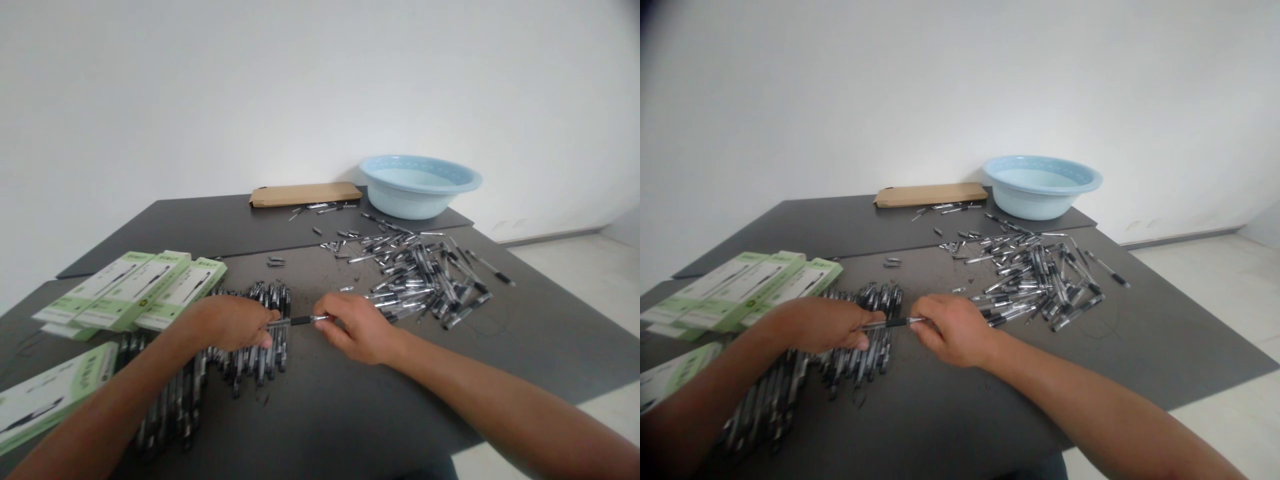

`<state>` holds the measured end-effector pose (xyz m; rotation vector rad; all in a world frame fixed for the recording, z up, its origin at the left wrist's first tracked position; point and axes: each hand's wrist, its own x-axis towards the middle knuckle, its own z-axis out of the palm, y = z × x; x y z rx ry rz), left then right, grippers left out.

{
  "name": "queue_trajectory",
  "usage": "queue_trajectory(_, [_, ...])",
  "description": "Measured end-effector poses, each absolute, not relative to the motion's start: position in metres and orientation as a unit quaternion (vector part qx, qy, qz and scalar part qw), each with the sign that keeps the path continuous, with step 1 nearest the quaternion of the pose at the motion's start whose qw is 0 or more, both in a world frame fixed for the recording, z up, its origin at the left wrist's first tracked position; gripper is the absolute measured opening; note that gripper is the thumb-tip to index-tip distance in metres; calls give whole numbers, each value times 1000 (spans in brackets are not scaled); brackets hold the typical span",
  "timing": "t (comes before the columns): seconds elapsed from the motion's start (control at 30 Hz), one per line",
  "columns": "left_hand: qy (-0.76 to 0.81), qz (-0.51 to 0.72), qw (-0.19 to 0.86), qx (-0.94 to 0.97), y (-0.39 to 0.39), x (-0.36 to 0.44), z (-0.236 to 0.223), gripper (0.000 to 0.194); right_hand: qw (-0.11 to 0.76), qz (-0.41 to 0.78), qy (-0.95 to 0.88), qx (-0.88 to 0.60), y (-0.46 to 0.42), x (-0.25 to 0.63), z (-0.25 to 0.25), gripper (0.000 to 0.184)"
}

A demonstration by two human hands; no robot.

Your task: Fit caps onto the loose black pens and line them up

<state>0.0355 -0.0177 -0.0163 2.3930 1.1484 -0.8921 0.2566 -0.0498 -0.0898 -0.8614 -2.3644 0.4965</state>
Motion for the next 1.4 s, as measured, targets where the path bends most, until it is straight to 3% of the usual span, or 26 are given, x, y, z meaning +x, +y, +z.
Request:
queue_trajectory(0.2, [399, -309, 171, 846, -18, 35, -18, 31, 264, 154, -900, -310, -48, 257, -91, 18])
queue_trajectory(0.5, [410, -303, 169, 844, -19, 35, -18, 32, 239, 68, -911, -328, -49, 256, -92, 22])
queue_trajectory(0.83, [415, -296, 178, 842, -23, 35, -16, 34, 243, 93, -909, -325, -48, 257, -90, 25])
queue_trajectory(1.07, [405, -301, 165, 847, -23, 32, -20, 41, 236, 35, -921, -309, -49, 257, -91, 27])
queue_trajectory(1.4, [413, -296, 167, 845, -25, 34, -22, 42, 257, 155, -904, -306, -48, 259, -87, 27])
